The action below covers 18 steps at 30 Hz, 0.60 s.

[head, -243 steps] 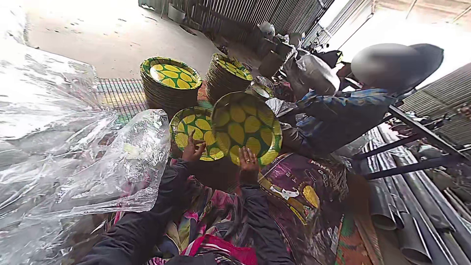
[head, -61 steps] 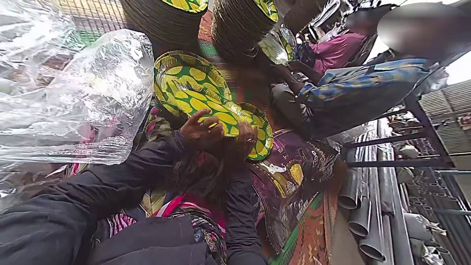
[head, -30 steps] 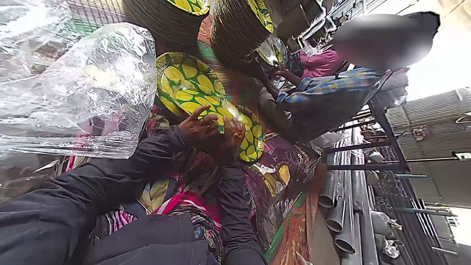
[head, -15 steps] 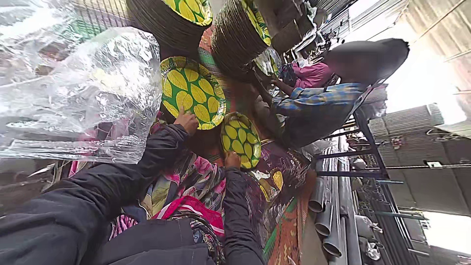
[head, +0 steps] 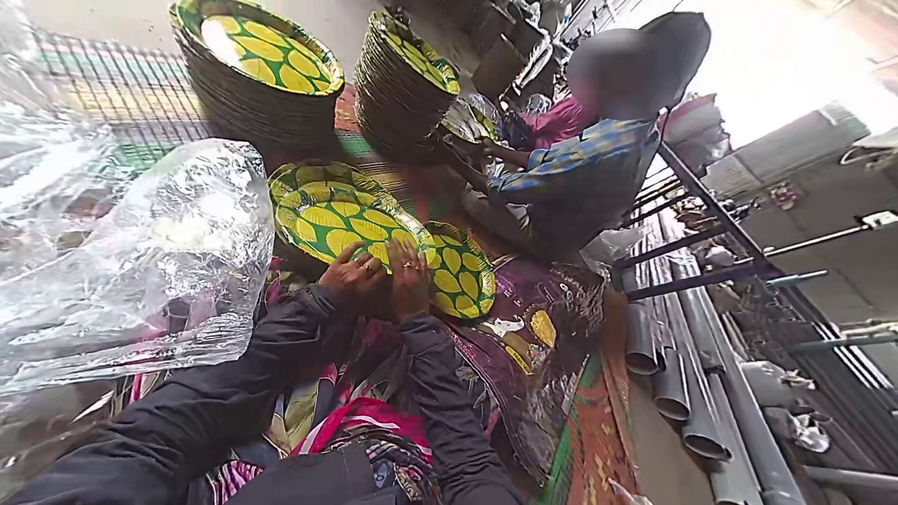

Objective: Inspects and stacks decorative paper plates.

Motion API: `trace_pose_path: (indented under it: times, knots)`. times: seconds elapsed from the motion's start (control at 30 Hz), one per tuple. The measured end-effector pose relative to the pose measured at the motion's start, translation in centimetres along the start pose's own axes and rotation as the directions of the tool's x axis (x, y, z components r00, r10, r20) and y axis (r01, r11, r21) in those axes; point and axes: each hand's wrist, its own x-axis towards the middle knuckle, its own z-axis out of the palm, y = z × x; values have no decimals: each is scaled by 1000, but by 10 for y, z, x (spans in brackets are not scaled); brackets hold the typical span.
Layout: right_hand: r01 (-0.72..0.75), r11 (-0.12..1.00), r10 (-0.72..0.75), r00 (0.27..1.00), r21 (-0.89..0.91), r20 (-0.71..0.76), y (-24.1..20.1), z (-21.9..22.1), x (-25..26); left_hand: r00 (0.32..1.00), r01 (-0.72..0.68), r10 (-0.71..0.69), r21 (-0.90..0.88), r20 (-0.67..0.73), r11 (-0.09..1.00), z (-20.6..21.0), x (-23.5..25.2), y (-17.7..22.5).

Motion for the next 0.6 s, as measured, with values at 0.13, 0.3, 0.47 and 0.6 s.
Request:
trace_pose_path:
  times: [0.13,0.3,0.47,0.6]
  knots:
    - [67,996,-69,996,-51,-48,-4,-21,9,963,25,-33,-32,-266,999,-3,-1,4]
    - [-141,964,87,969,-227,-232,36,-43,10,912,248,-237,-10,-334,969,3,7,-4]
    - [-515,762,589,803,-392,89,86,-29,-3,613,626,-552,77,566,776,13,2,-24]
    - [-528,708,702,455,-469,548,103,9,-35,286,579,-497,265,820,771,18,12,-29]
